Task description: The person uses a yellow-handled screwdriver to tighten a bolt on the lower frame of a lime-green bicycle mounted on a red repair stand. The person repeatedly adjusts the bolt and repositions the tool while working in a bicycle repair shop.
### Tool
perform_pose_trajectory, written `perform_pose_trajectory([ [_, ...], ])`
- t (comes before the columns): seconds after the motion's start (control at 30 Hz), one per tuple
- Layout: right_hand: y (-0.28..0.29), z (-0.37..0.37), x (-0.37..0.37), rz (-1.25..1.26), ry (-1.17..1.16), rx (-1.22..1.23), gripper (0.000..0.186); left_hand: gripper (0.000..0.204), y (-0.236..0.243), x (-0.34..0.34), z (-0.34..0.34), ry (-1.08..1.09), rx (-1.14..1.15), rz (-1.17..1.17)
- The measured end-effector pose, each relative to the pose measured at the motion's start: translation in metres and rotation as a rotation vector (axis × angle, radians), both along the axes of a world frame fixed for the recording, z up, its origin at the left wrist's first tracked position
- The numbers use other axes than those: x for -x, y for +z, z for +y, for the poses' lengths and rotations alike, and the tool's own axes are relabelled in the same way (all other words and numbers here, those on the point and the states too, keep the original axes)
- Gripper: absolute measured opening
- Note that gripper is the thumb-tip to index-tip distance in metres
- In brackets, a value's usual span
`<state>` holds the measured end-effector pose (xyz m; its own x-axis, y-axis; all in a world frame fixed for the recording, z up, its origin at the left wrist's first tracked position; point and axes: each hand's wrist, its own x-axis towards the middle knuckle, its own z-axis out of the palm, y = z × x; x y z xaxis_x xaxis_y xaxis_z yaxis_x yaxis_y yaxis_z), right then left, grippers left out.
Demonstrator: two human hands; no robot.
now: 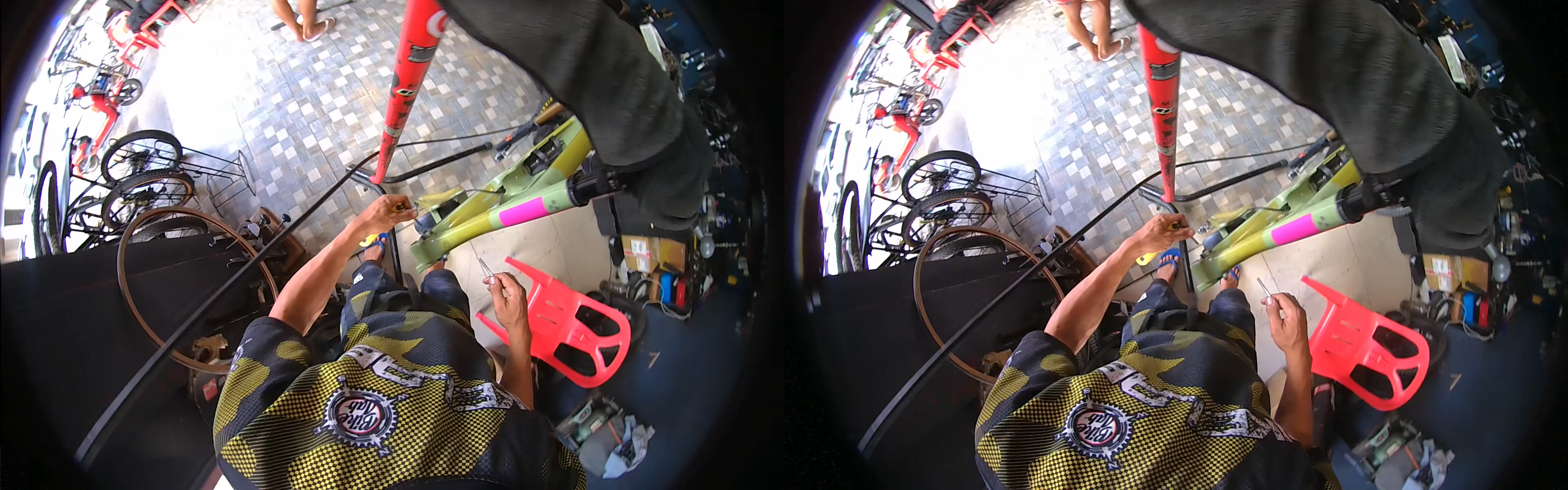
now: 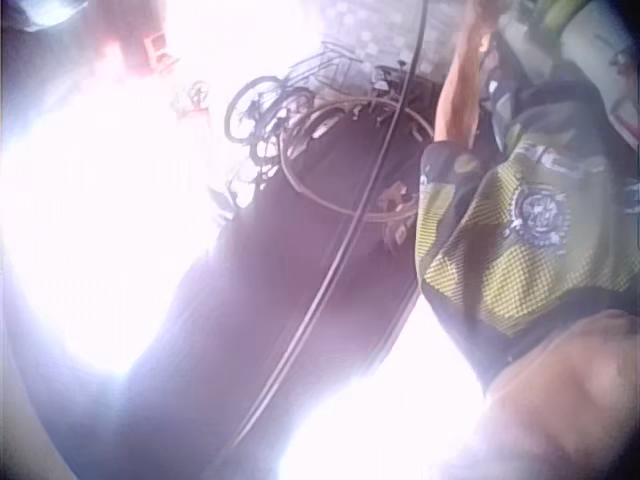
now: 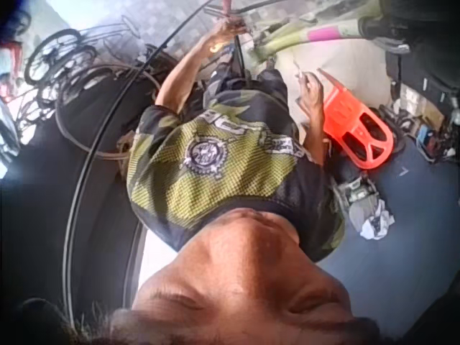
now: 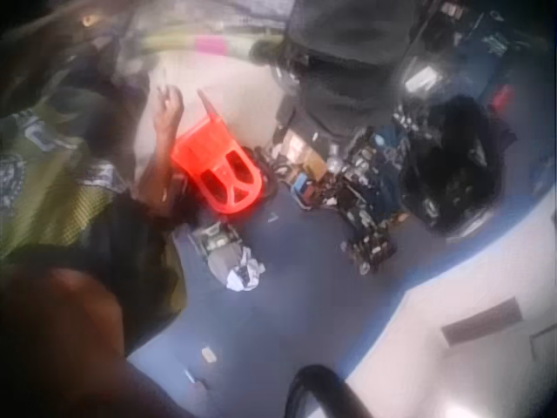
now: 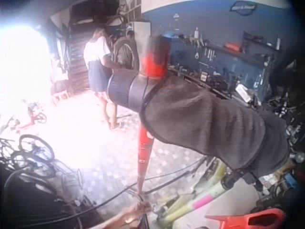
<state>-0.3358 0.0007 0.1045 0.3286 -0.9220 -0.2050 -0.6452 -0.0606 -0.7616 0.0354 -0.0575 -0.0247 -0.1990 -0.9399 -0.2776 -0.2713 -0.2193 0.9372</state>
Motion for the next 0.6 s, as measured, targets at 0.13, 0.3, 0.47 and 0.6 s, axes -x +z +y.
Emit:
perform_pose_trajectory([
  [0.13, -0.004, 0.036, -0.006, 0.029, -0.099, -0.092, 0.024, 0.043, -0.016, 0.019, -0.005, -0.057, -0.082, 0.044],
  [0.3, 0.017, 0.058, -0.027, 0.106, -0.210, -0.126, 0.028, 0.044, -0.024, 0.016, -0.003, -0.092, -0.251, 0.062],
  [0.47, 0.026, 0.065, -0.042, 0.169, -0.242, -0.130, 0.028, 0.045, -0.049, 0.017, 0.000, -0.084, -0.193, 0.095],
  [0.6, 0.024, 0.074, -0.050, 0.176, -0.274, -0.170, 0.028, 0.041, -0.058, 0.022, 0.002, -0.060, -0.112, 0.116],
])
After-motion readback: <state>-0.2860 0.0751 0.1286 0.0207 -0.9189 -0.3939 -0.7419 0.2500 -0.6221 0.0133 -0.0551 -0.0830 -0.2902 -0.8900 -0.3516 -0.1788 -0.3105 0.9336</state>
